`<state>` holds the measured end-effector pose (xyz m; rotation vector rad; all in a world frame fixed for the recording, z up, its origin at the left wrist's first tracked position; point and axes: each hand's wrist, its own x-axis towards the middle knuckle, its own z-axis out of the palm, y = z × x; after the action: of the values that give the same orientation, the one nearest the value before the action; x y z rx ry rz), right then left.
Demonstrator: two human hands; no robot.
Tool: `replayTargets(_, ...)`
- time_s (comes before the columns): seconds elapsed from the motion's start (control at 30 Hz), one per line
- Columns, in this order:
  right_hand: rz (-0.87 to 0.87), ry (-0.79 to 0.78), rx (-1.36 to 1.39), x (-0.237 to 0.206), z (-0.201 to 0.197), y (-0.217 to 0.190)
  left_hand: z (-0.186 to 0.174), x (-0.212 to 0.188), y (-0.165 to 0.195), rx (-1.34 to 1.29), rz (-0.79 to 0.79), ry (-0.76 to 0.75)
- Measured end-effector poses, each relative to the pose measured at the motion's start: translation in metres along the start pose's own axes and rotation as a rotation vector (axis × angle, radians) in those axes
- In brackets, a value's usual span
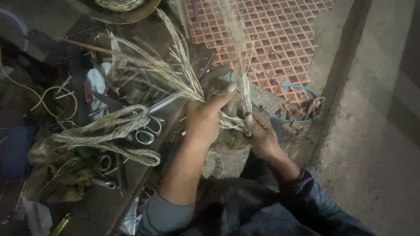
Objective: The person sits at a cluttered workbench and assembles bundles of long fibrous strands, folding and aligning them by hand and binding them together. They then reach into a metal drum holding coiled wire, pull out lengths of wire, and continue working the fiber bundle, shaping and tightening it by hand.
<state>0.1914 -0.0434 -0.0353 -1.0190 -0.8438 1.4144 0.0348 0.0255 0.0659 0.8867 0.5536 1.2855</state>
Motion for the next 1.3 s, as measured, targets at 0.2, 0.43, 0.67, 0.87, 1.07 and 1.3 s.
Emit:
replayTargets(0.2, 0.024, -0.092, 0.004, -0.003, -0.009, 0.01, 0.0, -0.001, -0.001, 0.068, -0.031, -0.047)
replayTargets(0.43, -0.02, -0.02, 0.093, -0.001, 0.003, 0.012, -0.001, -0.001, -0.014, 0.024, 0.076, 0.023)
replayTargets(0.67, -0.02, 0.186, 0.137, -0.002, 0.008, 0.021, -0.004, 0.0, -0.022, -0.02, 0.07, 0.067)
replayTargets(0.87, -0.039, 0.129, 0.185, -0.002, 0.008, 0.018, -0.006, -0.001, -0.023, -0.027, 0.116, 0.034)
replayTargets(1.07, -0.05, 0.077, 0.175, -0.005, 0.014, 0.006, -0.003, -0.001, -0.02, -0.042, 0.095, 0.065)
replayTargets(1.3, -0.079, 0.066, 0.175, -0.004, 0.016, 0.002, -0.003, -0.003, -0.016, -0.08, 0.135, 0.02)
